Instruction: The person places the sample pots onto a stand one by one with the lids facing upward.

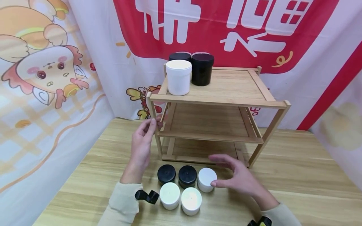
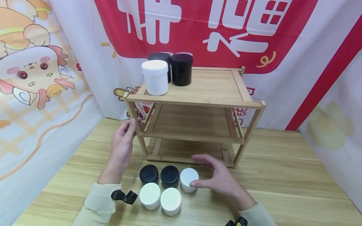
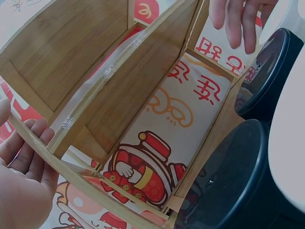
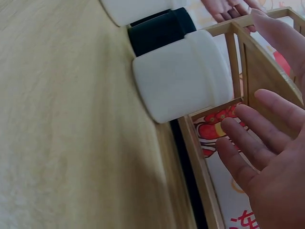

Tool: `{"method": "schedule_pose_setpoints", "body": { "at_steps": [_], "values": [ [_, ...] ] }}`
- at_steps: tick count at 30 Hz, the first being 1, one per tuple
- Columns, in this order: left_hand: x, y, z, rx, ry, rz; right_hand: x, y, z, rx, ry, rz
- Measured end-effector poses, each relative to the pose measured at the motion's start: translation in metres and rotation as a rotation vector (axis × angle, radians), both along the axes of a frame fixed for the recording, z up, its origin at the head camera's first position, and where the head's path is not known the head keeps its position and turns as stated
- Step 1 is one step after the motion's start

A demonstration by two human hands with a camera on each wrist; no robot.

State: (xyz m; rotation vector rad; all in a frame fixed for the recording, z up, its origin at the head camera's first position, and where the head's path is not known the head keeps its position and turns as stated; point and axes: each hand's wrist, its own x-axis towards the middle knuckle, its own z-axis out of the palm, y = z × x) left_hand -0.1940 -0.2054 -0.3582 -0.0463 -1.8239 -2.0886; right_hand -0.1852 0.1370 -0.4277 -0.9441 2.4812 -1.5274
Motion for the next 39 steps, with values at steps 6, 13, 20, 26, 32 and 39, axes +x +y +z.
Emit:
{"method": "schedule_pose_setpoints", "body": {
  "at_steps": [6, 13, 20, 26, 32, 39],
  "values": [
    [-0.001, 0.001, 0.0, 0.01, 0.004, 0.0, -0.002, -0.001, -0.009, 0.016, -0.031, 0.019],
    [-0.001, 0.002, 0.0, 0.012, 0.017, -0.001, -0.002, -0.002, -0.014, 0.028, -0.055, 0.036],
    [-0.001, 0.002, 0.001, 0.014, 0.008, -0.002, -0.001, -0.003, -0.018, 0.064, -0.067, 0.042],
    [0.0, 0.002, 0.001, 0.013, 0.0, 0.001, 0.0, -0.004, -0.02, 0.096, -0.074, 0.075],
    [0.0, 0.002, 0.001, 0.012, 0.001, 0.003, -0.001, -0.004, -0.023, 0.089, -0.075, 0.085],
    [0.0, 0.002, 0.001, 0.02, 0.007, 0.001, -0.002, -0.005, -0.024, 0.107, -0.072, 0.068]
  ]
}}
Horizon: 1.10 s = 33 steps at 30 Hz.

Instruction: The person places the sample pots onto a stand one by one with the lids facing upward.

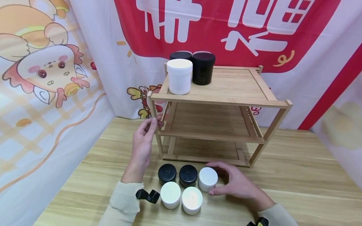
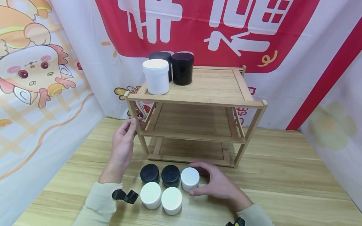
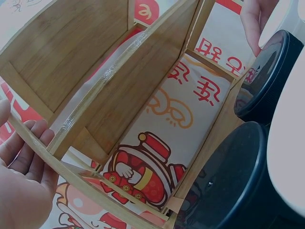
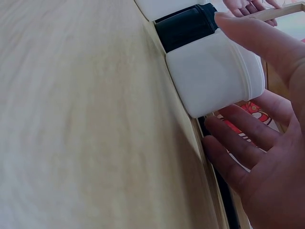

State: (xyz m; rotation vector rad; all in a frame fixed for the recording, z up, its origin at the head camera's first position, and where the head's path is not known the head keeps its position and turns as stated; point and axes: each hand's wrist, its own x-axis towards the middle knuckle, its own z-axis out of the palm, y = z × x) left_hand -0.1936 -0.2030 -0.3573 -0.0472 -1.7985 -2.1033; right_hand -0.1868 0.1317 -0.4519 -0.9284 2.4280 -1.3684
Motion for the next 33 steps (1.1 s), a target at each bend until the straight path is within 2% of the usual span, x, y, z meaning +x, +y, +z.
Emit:
{"method": "schedule_pose_setpoints", "body": {
  "at_steps": [14, 33],
  "values": [
    [0.0002, 0.0005, 0.0004, 0.0, -0.016, 0.01, 0.0009, -0.002, -0.001, 0.025, 0.024, -0.035],
    [0.0006, 0.0005, 0.0008, -0.002, -0.009, -0.002, 0.0004, -0.0028, -0.0009, 0.028, -0.001, -0.045]
  ]
}}
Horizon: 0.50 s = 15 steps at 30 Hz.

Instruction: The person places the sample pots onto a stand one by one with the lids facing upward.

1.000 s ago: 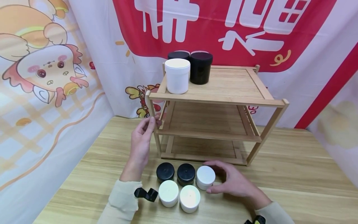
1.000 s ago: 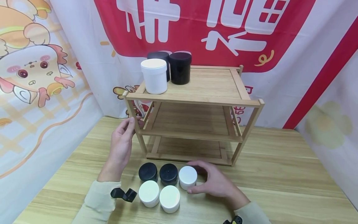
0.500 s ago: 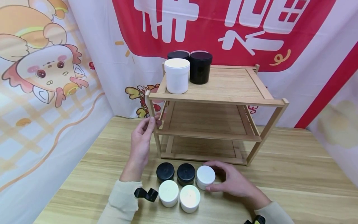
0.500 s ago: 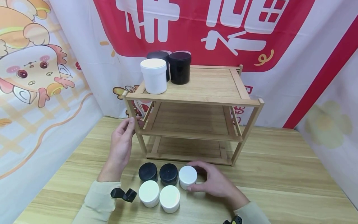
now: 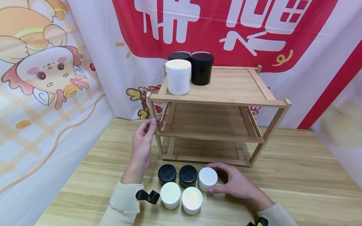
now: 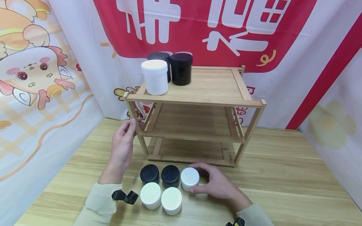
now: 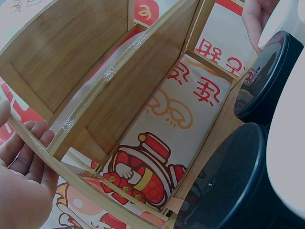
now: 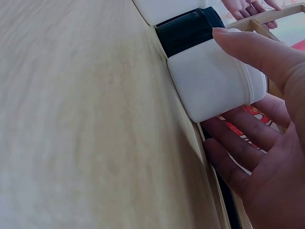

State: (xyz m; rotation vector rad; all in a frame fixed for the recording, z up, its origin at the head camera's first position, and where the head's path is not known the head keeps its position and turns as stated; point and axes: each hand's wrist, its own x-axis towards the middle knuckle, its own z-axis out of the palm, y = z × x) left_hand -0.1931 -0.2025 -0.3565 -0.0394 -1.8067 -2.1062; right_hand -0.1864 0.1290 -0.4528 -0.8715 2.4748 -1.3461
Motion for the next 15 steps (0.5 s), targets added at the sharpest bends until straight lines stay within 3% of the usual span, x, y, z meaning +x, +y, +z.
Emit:
{"method": "schedule_pose_setpoints", "body": {
  "at_steps": [10, 15],
  "values": [
    [-0.001, -0.0005, -0.0014, -0.002, 0.002, -0.002, 0.0018, 0.0002, 0.0023, -0.119, -0.067, 0.029],
    [-0.0008, -0.0009, -0.0019, -0.004, -0.003, 0.0, 0.0015, 0.0013, 0.0055, -0.115, -0.071, 0.004]
  ]
}}
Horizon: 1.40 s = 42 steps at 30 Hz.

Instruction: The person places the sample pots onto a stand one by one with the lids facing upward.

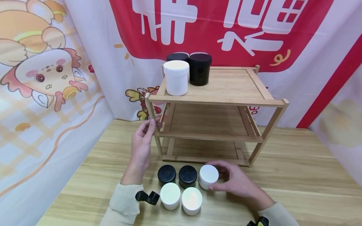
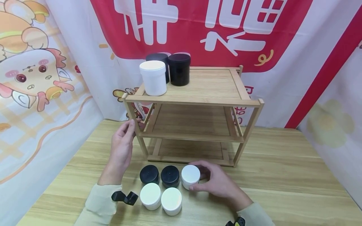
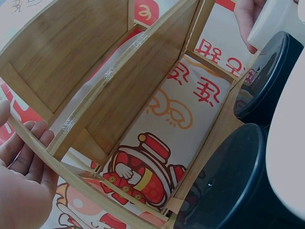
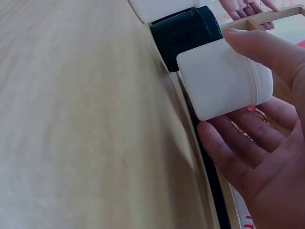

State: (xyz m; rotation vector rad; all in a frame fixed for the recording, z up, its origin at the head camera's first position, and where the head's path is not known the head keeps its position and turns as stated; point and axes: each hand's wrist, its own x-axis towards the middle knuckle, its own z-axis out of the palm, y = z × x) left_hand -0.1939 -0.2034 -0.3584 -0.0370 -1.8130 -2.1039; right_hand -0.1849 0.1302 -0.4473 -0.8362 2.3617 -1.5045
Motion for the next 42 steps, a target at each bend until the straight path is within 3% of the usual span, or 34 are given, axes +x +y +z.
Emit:
{"method": "schedule_pose_setpoints", "body": {
  "at_steps": [8, 27, 36, 42],
  "values": [
    [0.002, 0.0, 0.0, 0.007, -0.012, 0.004, -0.002, 0.004, 0.011, 0.037, 0.043, -0.048],
    [0.002, 0.003, 0.001, 0.03, 0.018, 0.016, 0.002, 0.011, 0.033, 0.005, 0.117, -0.12],
    [0.001, 0.003, 0.002, 0.016, -0.003, 0.002, 0.0, 0.011, 0.045, -0.037, 0.192, -0.11],
    [0.001, 0.003, 0.001, 0.013, 0.0, 0.005, -0.001, 0.009, 0.062, 0.011, 0.195, -0.107]
  ]
}}
